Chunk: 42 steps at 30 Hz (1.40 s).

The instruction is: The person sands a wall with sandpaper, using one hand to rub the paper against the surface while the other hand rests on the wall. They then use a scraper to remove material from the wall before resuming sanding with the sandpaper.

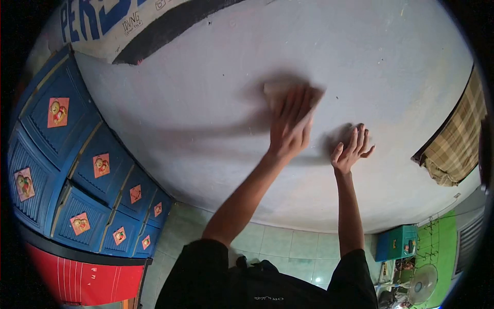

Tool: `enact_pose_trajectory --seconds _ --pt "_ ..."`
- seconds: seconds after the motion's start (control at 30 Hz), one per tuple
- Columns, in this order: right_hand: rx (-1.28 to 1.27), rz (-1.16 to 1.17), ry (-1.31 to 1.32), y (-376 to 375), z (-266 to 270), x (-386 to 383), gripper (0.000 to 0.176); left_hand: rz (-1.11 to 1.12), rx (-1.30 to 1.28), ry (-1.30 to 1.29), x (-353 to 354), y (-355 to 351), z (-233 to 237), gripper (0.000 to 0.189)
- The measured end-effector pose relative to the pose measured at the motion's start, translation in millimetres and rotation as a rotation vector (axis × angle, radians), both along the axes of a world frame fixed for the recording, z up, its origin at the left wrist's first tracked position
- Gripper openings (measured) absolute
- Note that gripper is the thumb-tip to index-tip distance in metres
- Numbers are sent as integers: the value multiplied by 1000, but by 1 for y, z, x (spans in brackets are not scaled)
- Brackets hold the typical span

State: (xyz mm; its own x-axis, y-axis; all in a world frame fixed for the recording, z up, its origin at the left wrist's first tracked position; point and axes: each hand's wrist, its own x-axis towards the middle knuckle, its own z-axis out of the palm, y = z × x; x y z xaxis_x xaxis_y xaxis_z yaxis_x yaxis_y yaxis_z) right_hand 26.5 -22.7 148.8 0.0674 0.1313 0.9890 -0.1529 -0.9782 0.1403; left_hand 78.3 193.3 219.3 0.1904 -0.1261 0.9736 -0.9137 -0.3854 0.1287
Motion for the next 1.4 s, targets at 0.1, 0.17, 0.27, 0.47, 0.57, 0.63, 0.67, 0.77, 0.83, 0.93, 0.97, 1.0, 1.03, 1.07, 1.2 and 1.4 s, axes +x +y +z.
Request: enact_pose_trajectory --seconds 0.1,0.17,0.27,0.47,0.57,0.63,0.67,0.77,0.83,0.93,0.97,1.0,1.03,1.07,1.2,1.4 --pt "-6 0 4 1 -1 -5 54 100 271 161 -9 8 -158 44" --pt "-8 0 3 -3 -3 -4 55 99 368 257 -13 11 -188 45" --pt "42 -9 -3 0 -5 -2 55 80 241 155 -8 1 -119 44" --pt "0 -9 5 -1 -1 -6 55 -138 -28 -43 -8 -10 68 45" --pt "-8 -6 -15 1 0 -5 55 -84 101 41 -9 -5 -26 48" --pt "4 -3 -7 -1 -2 -6 55 -58 158 124 -8 -2 -134 50" --pt "12 2 -3 -1 -2 -5 55 -81 159 195 -5 1 -167 50" --pt "9 -15 -20 -2 -2 -4 55 -67 182 147 -11 3 -124 51" --pt "13 -18 1 0 -2 -5 55 -143 24 92 -12 -5 -22 54" --pt "22 -2 10 -3 -3 -5 55 -244 -84 37 -11 -8 89 53" --pt "19 3 16 -4 -2 -5 55 -210 -90 1 -10 -11 88 53" --pt "18 3 10 -3 -1 -6 55 -173 -93 -36 -8 -12 86 54" --pt "21 4 0 -1 -1 -5 56 -164 -88 -36 -7 -9 71 54" --pt "27 11 -3 1 0 -4 56 -153 -52 -13 -8 -7 39 53" --pt "64 18 -8 -1 -3 -4 52 -110 102 251 -8 8 -170 53" --pt "47 17 1 -2 -3 -6 54 -11 -68 141 8 31 -104 48"
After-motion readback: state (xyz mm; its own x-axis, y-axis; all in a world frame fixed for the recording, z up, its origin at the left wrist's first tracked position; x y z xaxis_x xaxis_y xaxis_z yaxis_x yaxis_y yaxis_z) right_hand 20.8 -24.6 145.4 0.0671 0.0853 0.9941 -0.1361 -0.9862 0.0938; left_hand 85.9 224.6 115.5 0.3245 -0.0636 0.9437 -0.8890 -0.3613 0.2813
